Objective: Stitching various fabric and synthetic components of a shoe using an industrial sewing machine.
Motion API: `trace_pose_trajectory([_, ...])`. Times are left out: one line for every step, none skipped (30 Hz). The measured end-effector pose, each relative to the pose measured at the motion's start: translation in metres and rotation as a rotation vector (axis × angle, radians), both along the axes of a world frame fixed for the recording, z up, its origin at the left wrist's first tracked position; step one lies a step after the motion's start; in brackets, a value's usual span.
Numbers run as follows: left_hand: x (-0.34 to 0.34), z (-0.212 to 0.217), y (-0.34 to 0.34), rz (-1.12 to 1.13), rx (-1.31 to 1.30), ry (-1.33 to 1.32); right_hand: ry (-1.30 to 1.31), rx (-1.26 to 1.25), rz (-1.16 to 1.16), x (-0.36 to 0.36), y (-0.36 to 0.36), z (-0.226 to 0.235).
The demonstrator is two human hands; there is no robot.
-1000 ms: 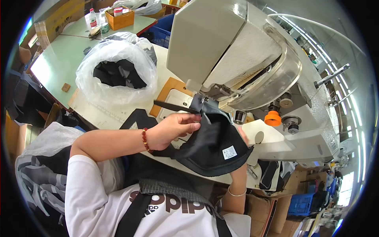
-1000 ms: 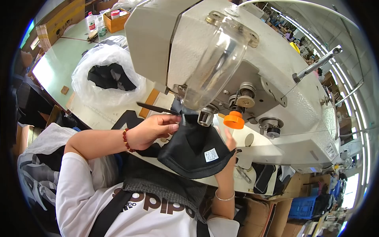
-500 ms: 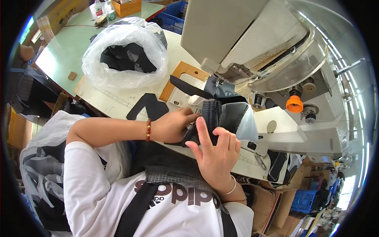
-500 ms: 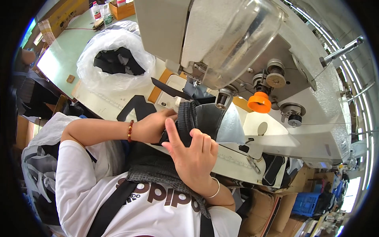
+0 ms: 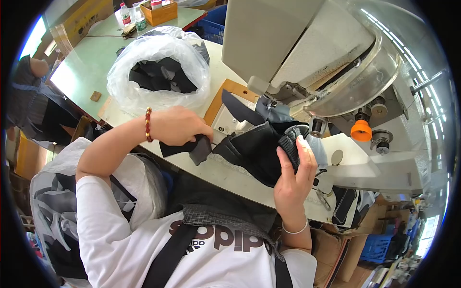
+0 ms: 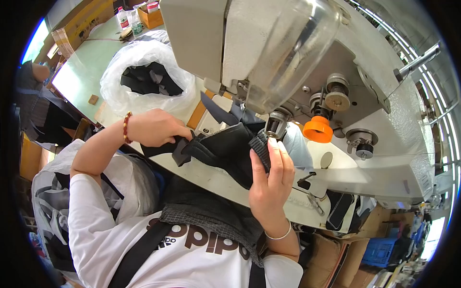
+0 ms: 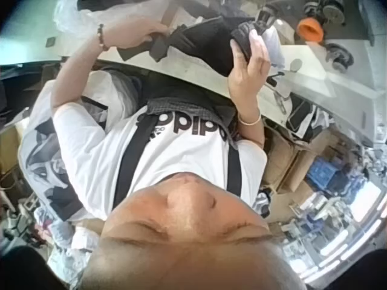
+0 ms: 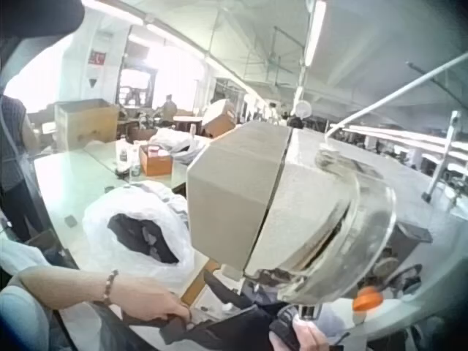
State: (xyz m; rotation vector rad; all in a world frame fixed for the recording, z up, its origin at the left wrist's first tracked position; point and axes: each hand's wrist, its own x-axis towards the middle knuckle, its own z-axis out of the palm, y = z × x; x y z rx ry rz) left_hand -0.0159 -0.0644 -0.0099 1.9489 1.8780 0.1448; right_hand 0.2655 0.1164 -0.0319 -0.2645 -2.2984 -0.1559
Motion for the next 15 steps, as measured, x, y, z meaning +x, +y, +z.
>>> trace_pose_trajectory([-0.004,0.006,0.001,-0.023,-0.069,-0.008,0.007,0.009,-0.007,0.001,0.004,-0.001])
trace_pose_trajectory([-0.007,0.011,0.001,-0.05,-0.127,-0.024,0.007,0.016,-0.017,0.002,0.008,-0.003])
trace_pose_trajectory([-0.007,0.014,0.002,-0.08,-0.194,-0.036,-0.004,0.002,-0.031,0.005,0.011,-0.003])
trace_pose_trajectory([-0.008,0.016,0.002,-0.104,-0.223,-0.056,-0.005,0.0,-0.044,0.007,0.016,-0.003])
trace_pose_trajectory([-0.008,0.017,0.003,-0.129,-0.249,-0.083,-0.014,0.0,-0.048,0.012,0.02,-0.003])
trace_pose_trajectory([-0.007,0.017,0.003,-0.151,-0.275,-0.113,-0.02,-0.009,-0.057,0.016,0.024,-0.003])
trace_pose_trajectory([-0.006,0.016,0.003,-0.172,-0.272,-0.203,-0.039,0.012,-0.058,0.018,0.027,-0.004])
trace_pose_trajectory([-0.004,0.014,0.003,-0.192,-0.266,-0.293,-0.054,0.028,-0.065,0.02,0.03,-0.006])
trace_pose_trajectory([-0.001,0.012,0.005,-0.2,-0.279,-0.358,-0.068,0.045,-0.074,0.021,0.032,-0.009])
trace_pose_trajectory([0.002,0.009,0.006,-0.238,-0.265,-0.418,-0.085,0.069,-0.09,0.022,0.034,-0.012])
trace_pose_trajectory([0.007,0.007,0.007,-0.263,-0.271,-0.452,-0.077,0.075,-0.104,0.02,0.035,-0.017])
trace_pose_trajectory([0.012,0.006,0.009,-0.286,-0.28,-0.487,-0.073,0.077,-0.126,0.019,0.037,-0.021])
trace_pose_trajectory([0.017,0.006,0.01,-0.276,-0.31,-0.474,-0.07,0.076,-0.147,0.018,0.038,-0.026])
trace_pose_trajectory([0.022,0.006,0.01,-0.266,-0.342,-0.461,-0.076,0.07,-0.177,0.017,0.039,-0.03])
trace_pose_trajectory([0.025,0.007,0.011,-0.271,-0.364,-0.468,-0.062,0.058,-0.166,0.016,0.04,-0.034])
